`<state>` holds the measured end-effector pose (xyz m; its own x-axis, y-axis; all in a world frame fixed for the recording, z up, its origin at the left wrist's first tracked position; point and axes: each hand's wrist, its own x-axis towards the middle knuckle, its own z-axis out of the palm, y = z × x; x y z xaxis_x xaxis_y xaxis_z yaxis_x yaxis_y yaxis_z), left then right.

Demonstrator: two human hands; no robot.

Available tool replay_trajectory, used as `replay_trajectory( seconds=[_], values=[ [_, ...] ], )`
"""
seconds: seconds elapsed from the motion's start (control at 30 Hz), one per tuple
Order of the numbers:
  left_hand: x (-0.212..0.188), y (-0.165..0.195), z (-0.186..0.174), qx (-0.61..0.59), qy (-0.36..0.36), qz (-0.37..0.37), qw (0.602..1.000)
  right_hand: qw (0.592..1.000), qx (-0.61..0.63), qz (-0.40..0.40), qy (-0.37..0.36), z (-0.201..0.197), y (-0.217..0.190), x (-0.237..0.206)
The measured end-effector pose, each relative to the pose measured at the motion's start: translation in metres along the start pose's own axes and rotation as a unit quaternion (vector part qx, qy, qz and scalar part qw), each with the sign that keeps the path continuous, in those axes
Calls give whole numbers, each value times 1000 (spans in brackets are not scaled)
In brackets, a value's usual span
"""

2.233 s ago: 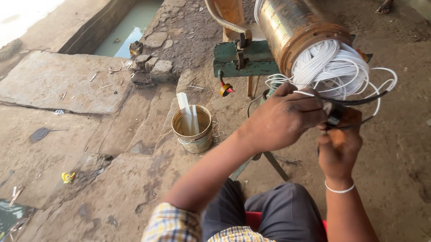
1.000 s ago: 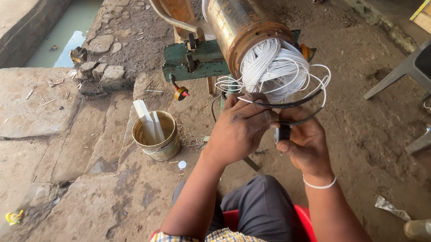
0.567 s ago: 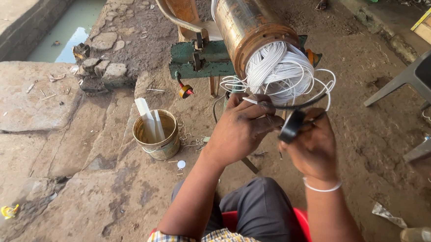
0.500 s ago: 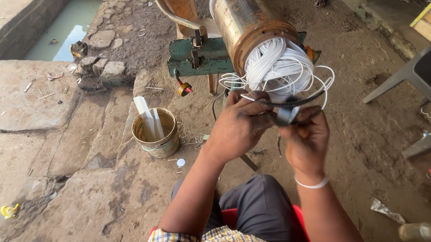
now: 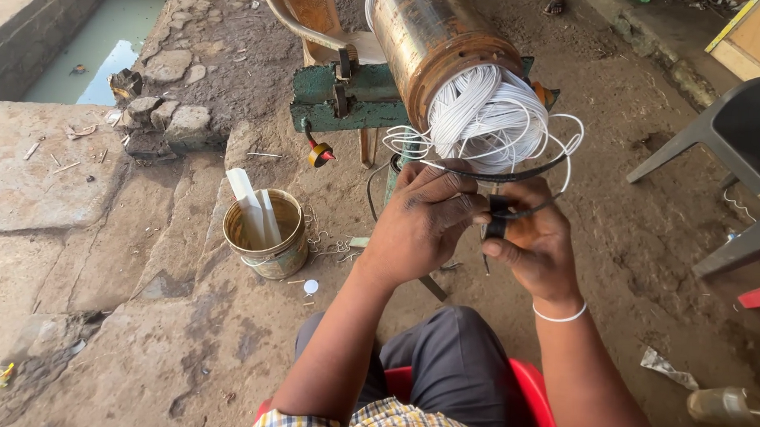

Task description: The person sits on a chair and wraps black tape around a loose coil of white cable, using an orange blade to cut the tape. They then adjust and press the taped coil on a drum spool and pull out a length of cable.

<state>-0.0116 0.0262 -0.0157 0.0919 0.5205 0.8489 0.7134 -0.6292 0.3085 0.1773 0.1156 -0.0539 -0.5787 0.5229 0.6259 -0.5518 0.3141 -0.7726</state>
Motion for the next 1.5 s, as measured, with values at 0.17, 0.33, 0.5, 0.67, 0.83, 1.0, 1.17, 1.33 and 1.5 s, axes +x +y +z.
replay_trajectory(
  seconds=[0.17,0.33,0.5,0.67,0.83,1.0,1.17,1.33,1.5],
  values=[
    [-1,0,3,32,-4,-3,999,965,-230,-128,-19,-20,8,7],
    [1,-1,5,51,-1,-4,999,997,49,48,-27,-25,-5,-1],
    [2,3,6,79,-9,-17,997,989,-14,-62,133,-5,16,-4],
    [1,6,4,52,-6,-24,998,979,-117,-82,146,-4,30,-3],
    [3,6,2,46,-4,-25,999,977,-181,-91,67,-3,8,-4],
    [3,8,2,33,-7,-25,999,997,69,8,24,-5,-1,-5],
    [-1,4,8,69,-10,-9,998,982,-168,-85,-1,-23,6,4],
    [-4,-6,13,94,3,0,996,998,-67,-3,20,-18,-6,-4],
    [-7,1,28,177,-1,-3,984,988,33,-27,147,-1,9,-7]
  ],
)
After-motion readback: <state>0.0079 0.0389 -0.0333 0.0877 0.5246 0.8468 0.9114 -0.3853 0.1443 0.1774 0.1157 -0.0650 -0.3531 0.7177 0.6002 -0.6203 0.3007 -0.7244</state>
